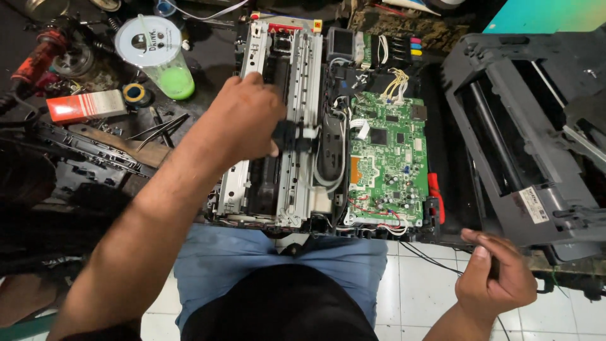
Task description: Disassembling a printer to access and remove internal components like the circuit board and scanner assembly.
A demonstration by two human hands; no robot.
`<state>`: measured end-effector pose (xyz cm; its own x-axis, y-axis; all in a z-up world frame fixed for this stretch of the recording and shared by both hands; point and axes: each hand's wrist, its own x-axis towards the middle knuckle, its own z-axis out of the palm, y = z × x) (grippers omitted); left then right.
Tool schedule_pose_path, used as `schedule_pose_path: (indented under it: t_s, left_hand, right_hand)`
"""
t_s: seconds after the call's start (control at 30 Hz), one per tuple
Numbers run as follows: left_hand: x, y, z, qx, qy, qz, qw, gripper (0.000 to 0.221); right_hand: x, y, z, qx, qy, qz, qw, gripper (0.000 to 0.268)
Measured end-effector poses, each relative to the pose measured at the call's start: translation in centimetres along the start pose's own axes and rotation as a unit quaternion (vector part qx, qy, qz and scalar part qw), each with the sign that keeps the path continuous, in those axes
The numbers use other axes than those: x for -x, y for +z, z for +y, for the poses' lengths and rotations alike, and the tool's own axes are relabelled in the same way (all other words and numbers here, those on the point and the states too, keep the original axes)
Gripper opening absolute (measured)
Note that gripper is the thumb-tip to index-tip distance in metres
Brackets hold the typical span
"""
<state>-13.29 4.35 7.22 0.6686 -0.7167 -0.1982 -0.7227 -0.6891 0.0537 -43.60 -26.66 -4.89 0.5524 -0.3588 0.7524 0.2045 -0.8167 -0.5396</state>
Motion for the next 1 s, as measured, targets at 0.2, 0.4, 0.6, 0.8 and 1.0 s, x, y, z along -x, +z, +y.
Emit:
schedule_pose_path:
  t_s: [0.2,0.4,0.6,0.8,1.0]
  left_hand:
    - [3.0,0.1,1.6,0.014,0.012,-0.022,1.0,0.036]
    - [3.7,1.3,2.6,-0.061,0.029,0.096,0.993,0.014]
    - [-1.1,2.3,0.3,-0.025,0.034,0.222,0.974,0.034]
    - [-9.7,4.5,-3.5,-0.178,-0.028,0.301,0.936,0.028]
    - [-14.3,6.2,-6.0,-0.242,-0.022,0.415,0.877,0.027]
  right_hand:
    - [0.1,0.0,0.2,-0.016,0.001,0.007,1.0,0.009]
    - [0.8,0.4,1.4,-0.069,0.025,0.04,0.997,0.008]
    - [-0.1,0.4,0.6,-0.082,0.01,0.025,0.996,0.006]
    - [-1.6,-2.1,-1.6,-0.022,-0.002,-0.019,1.0,0.008]
    - [-2.3,-3.7,-2.9,-0.021,-0.019,-0.058,0.998,0.007]
